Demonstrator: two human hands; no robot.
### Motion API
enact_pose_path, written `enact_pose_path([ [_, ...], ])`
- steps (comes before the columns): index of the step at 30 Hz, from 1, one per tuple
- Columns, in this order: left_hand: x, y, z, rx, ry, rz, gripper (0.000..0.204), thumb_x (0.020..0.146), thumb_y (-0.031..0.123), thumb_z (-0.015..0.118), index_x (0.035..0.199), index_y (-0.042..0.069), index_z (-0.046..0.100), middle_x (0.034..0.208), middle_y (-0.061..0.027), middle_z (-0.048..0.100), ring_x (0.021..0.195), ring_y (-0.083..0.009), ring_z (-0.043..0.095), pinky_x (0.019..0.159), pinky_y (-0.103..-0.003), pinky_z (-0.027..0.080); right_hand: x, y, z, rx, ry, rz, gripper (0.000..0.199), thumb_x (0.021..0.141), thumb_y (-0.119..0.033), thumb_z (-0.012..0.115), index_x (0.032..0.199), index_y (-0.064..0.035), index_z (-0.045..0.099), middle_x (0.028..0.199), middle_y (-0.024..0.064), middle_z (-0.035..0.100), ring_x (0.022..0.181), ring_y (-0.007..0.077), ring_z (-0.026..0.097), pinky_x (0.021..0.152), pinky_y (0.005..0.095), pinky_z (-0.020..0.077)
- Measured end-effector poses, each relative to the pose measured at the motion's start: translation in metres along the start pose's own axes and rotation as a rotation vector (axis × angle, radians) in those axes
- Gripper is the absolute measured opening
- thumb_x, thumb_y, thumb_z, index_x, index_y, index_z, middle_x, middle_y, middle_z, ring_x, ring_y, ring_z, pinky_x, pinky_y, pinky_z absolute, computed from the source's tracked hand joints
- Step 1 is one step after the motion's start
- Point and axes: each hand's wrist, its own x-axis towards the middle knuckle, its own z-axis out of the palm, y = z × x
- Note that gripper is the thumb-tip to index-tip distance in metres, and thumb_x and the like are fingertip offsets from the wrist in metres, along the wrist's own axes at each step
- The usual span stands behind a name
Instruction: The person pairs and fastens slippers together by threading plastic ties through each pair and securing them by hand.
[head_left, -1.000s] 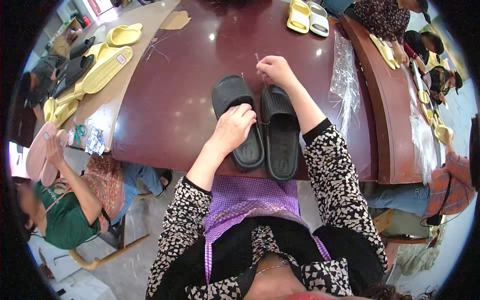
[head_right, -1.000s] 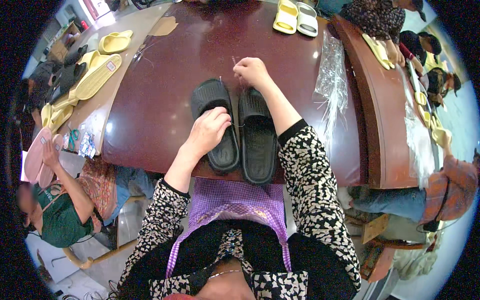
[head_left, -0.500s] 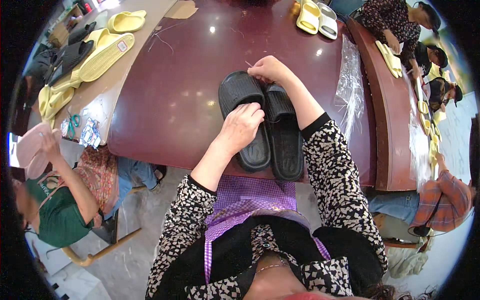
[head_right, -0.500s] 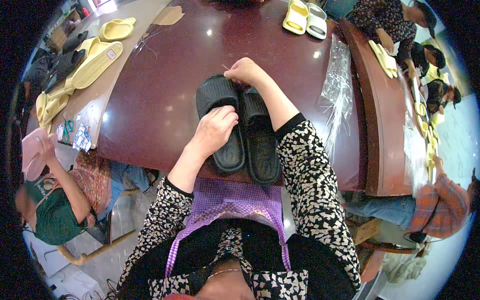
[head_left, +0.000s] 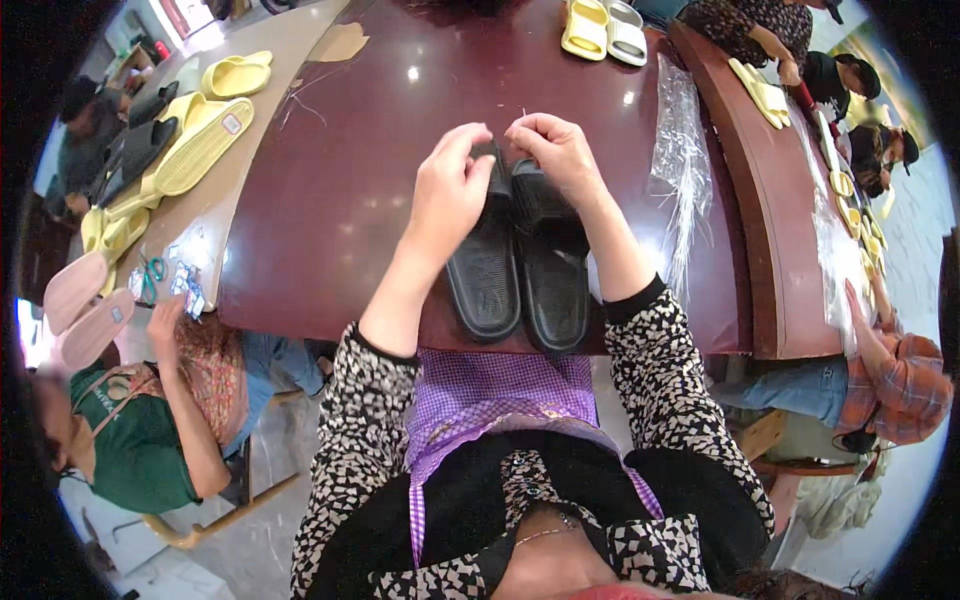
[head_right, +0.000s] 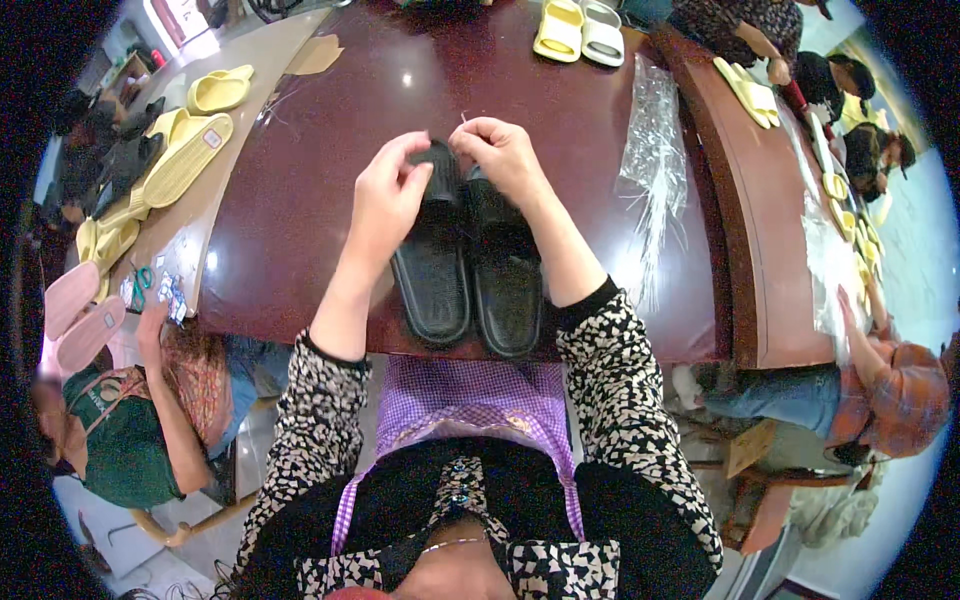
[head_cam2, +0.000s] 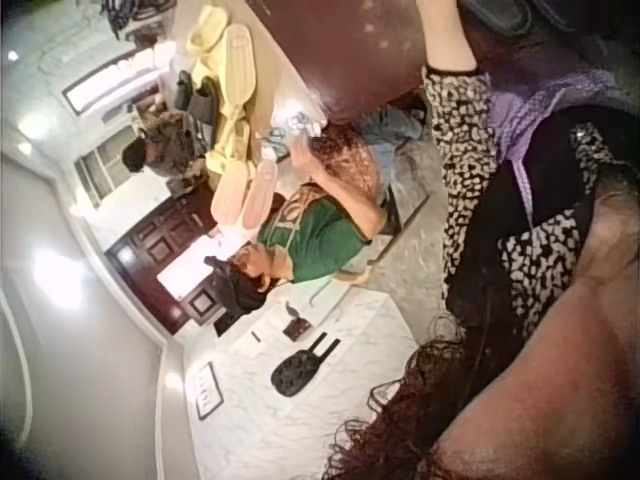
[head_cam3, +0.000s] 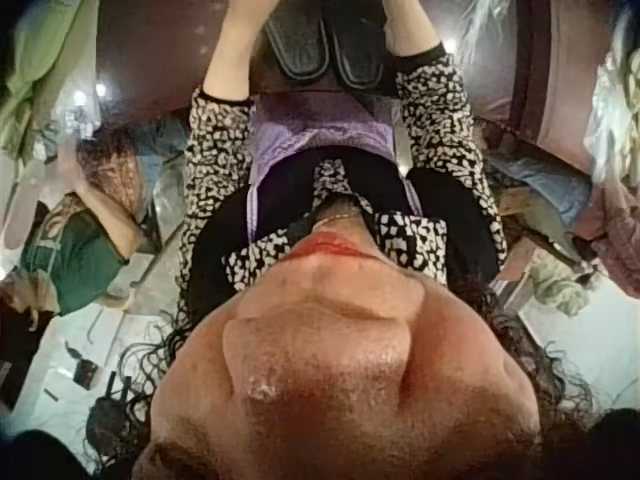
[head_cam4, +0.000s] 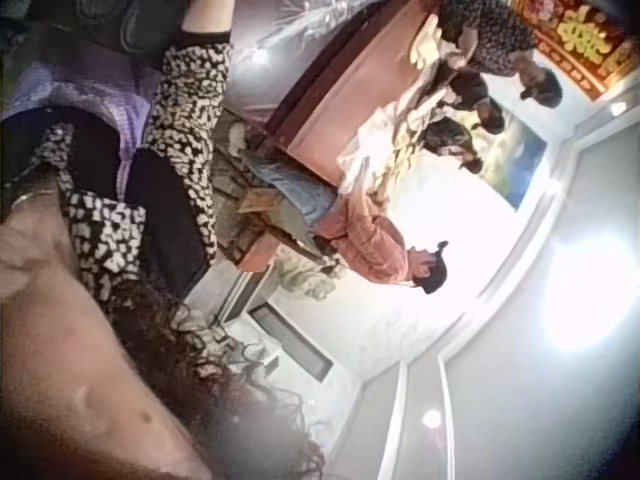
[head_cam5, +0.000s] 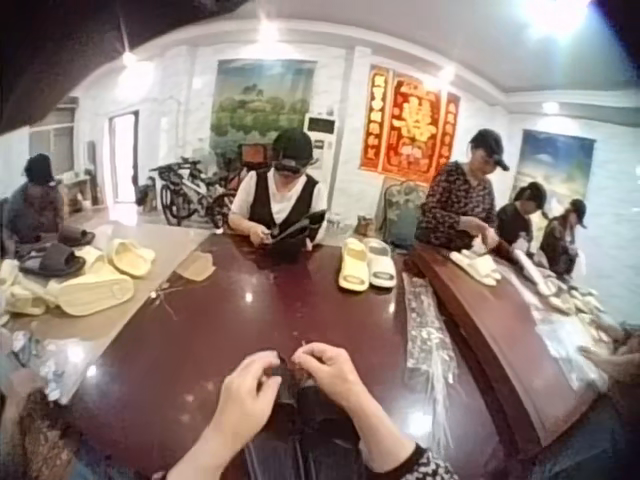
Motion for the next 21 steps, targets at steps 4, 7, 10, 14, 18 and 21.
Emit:
enact_pose_path([
  [4, 0.017, -0.022, 0.006, -0.072, -0.130, -0.160, 0.023, 0.079, 0.008, 0.060, 0.100, -0.001, 0.059, 0.088, -0.0133, 0.064, 0.074, -0.0201, 0.062, 0.069, -0.031, 0.050, -0.010, 0.011, 0.018, -0.022, 0.081, -0.065, 0.010, 0.083, -0.009, 0.062, 0.085, -0.0006, 0.066, 0.075, -0.0006, 0.063, 0.070, 0.0060, 0.056, 0.064, 0.0200, 0.0457],
  [7, 0.013, -0.036, 0.011, -0.103, -0.142, -0.161, 0.021, 0.079, 0.008, 0.060, 0.098, 0.000, 0.060, 0.084, -0.0109, 0.066, 0.070, -0.0156, 0.061, 0.067, -0.029, 0.050, -0.013, 0.015, 0.022, -0.004, 0.070, -0.062, 0.010, 0.083, -0.009, 0.062, 0.085, -0.0003, 0.067, 0.076, -0.0003, 0.064, 0.071, 0.0057, 0.056, 0.064, 0.0201, 0.0457],
  [10, 0.006, -0.043, 0.009, -0.249, -0.157, -0.274, 0.012, 0.084, 0.004, 0.060, 0.095, -0.001, 0.060, 0.083, -0.0022, 0.063, 0.074, -0.0070, 0.056, 0.068, -0.021, 0.046, -0.017, 0.011, 0.027, -0.022, 0.039, -0.058, 0.010, 0.084, -0.008, 0.061, 0.087, -0.0001, 0.066, 0.077, -0.0006, 0.064, 0.071, 0.0054, 0.056, 0.064, 0.0198, 0.0453],
  [14, 0.002, -0.043, 0.003, -0.414, -0.108, -0.316, 0.009, 0.085, 0.005, 0.060, 0.093, 0.000, 0.061, 0.081, 0.0000, 0.061, 0.072, -0.0054, 0.055, 0.065, -0.019, 0.045, -0.020, -0.002, 0.033, -0.097, -0.013, -0.056, 0.011, 0.086, -0.007, 0.060, 0.091, -0.0003, 0.066, 0.079, -0.0013, 0.063, 0.072, 0.0054, 0.056, 0.064, 0.0191, 0.0446],
  [18, 0.000, -0.028, -0.004, -0.485, 0.001, -0.336, 0.010, 0.084, 0.006, 0.059, 0.090, -0.001, 0.063, 0.076, -0.0007, 0.061, 0.067, -0.0075, 0.054, 0.063, -0.021, 0.045, -0.020, -0.015, 0.034, -0.123, 0.003, -0.064, 0.012, 0.086, -0.007, 0.059, 0.094, -0.0006, 0.066, 0.079, -0.0009, 0.062, 0.071, 0.0059, 0.056, 0.063, 0.0190, 0.0447],
  [21, 0.003, -0.023, -0.011, -0.596, -0.024, -0.348, 0.010, 0.085, 0.005, 0.059, 0.091, 0.000, 0.063, 0.075, 0.0006, 0.059, 0.068, -0.0060, 0.053, 0.063, -0.019, 0.043, -0.018, -0.024, 0.036, -0.085, 0.025, -0.069, 0.013, 0.086, -0.006, 0.058, 0.096, -0.0005, 0.065, 0.078, -0.0006, 0.062, 0.070, 0.0063, 0.056, 0.062, 0.0193, 0.0450],
])
